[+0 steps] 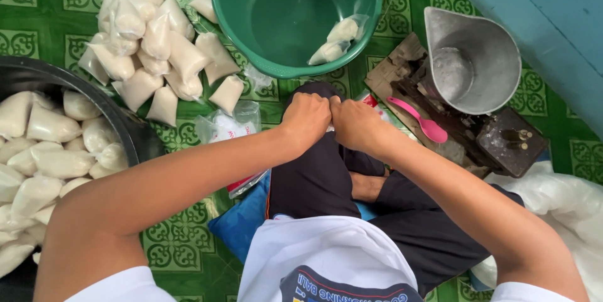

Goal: Filling small plastic bags with white powder and tying them shut by hand.

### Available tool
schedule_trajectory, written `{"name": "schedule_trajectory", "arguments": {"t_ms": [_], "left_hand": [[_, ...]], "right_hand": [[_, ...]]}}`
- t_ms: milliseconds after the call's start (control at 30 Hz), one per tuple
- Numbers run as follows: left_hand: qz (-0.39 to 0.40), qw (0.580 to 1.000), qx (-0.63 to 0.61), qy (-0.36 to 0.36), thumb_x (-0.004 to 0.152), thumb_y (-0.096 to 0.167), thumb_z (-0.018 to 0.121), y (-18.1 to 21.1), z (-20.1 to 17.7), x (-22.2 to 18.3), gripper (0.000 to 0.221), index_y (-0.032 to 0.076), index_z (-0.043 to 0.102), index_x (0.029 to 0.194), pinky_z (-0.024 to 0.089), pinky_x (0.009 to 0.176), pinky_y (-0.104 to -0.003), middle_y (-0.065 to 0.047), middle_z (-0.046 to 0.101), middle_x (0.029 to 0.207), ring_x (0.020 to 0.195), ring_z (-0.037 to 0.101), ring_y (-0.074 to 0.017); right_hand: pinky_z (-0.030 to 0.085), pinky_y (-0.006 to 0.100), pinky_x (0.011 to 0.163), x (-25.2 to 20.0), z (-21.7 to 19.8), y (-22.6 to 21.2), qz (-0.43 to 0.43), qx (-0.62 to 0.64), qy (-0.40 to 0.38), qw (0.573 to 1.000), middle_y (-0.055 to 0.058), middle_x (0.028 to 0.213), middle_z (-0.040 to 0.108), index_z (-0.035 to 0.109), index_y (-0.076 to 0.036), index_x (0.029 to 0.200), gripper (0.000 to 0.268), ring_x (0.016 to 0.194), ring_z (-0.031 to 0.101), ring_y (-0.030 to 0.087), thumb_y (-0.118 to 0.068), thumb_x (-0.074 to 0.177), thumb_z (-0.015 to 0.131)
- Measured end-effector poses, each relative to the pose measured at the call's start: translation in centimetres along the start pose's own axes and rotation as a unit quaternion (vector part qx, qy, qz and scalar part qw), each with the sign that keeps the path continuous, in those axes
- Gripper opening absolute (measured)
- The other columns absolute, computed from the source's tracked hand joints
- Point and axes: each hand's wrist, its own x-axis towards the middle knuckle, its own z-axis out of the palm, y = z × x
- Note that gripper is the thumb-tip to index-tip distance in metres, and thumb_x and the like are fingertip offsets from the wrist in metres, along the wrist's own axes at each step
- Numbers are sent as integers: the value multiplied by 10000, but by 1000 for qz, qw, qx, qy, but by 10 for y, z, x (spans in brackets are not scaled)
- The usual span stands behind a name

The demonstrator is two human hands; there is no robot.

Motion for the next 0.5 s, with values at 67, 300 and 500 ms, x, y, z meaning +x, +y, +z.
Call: {"name": "schedule_trajectory", "arguments": {"t_ms": [67,300,500], "left_hand": [[-12,998,54,0,820,122,562,-1,-7,-3,137,171,543,693,281,510,-335,25,483,618,555,462,-173],[-8,992,127,-8,791,135,601,-4,-28,-11,133,188,516,703,257,558,-343,37,466,634,573,424,-157],[38,995,79,-39,774,128,584,-8,-17,-8,186,211,497,631,237,543,-332,41,439,591,530,363,-150]], "right_hand": [[573,486,585,-6,-2,-6,8,-39,-30,999,194,723,653,498,42,1014,286,704,698,402,-134,790,523],[557,469,550,-22,-25,-27,13,-115,-42,992,115,691,638,458,4,1026,280,660,698,351,-192,827,465],[574,391,538,-10,-22,-9,-66,-216,19,974,68,639,660,622,-68,775,77,663,708,282,-71,778,546]]}}
